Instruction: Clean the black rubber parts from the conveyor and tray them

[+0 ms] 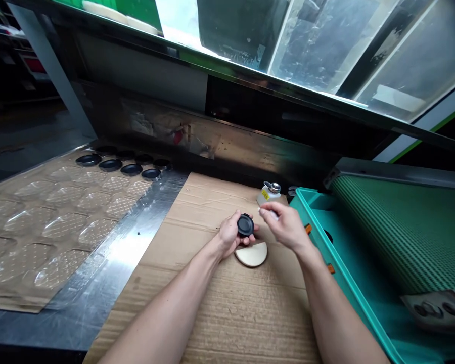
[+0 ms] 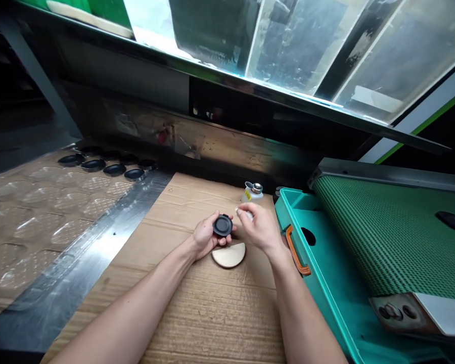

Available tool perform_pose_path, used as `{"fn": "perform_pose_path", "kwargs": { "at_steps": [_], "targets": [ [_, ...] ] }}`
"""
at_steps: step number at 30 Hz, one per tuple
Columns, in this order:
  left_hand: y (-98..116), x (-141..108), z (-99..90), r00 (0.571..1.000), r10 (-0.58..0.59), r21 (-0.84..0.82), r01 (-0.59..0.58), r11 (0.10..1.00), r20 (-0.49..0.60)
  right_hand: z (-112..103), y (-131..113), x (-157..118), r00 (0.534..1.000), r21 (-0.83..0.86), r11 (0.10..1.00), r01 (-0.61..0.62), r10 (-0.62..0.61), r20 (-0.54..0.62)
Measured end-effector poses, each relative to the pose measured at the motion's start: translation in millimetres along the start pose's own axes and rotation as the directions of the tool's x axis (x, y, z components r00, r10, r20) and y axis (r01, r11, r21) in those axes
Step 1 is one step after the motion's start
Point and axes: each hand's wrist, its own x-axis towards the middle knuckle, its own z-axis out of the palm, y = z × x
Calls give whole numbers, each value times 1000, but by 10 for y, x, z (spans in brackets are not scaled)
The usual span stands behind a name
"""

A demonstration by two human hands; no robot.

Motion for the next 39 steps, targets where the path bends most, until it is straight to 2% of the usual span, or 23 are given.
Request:
{"fn": "perform_pose_path", "kwargs": {
  "at_steps": [4, 7, 11, 16, 21, 24, 28, 39],
  "targets": [
    [-80, 21, 16, 999, 54, 257, -51, 965, -5, 254, -43, -205, 997, 37, 998, 45, -48, 67],
    [-114, 9, 26, 998, 61, 427, -58, 903, 9, 278, 4, -195, 988, 5, 995, 104, -104, 112],
    [-122, -12, 56, 997, 79, 594, -58, 802, -8, 263, 97, -230, 978, -106, 985, 133, -113, 177],
    [-124, -30, 111, 995, 65, 739, 9, 674, -72, 294, 152, -289, 969, -204, 960, 192, -152, 197],
    [-114, -56, 164, 994, 88, 765, -6, 644, -66, 320, 175, -287, 967, -265, 941, 209, -158, 201],
    [-118, -53, 173, 993, 92, 753, -8, 658, -70, 325, 176, -288, 965, -286, 935, 211, -152, 216],
    [-139, -30, 149, 989, 131, 736, -43, 676, -63, 353, 177, -284, 971, -324, 922, 213, -161, 178],
    [-179, -14, 121, 980, 168, 667, -57, 743, -103, 358, 186, -289, 969, -283, 935, 213, -166, 182]
  ]
}}
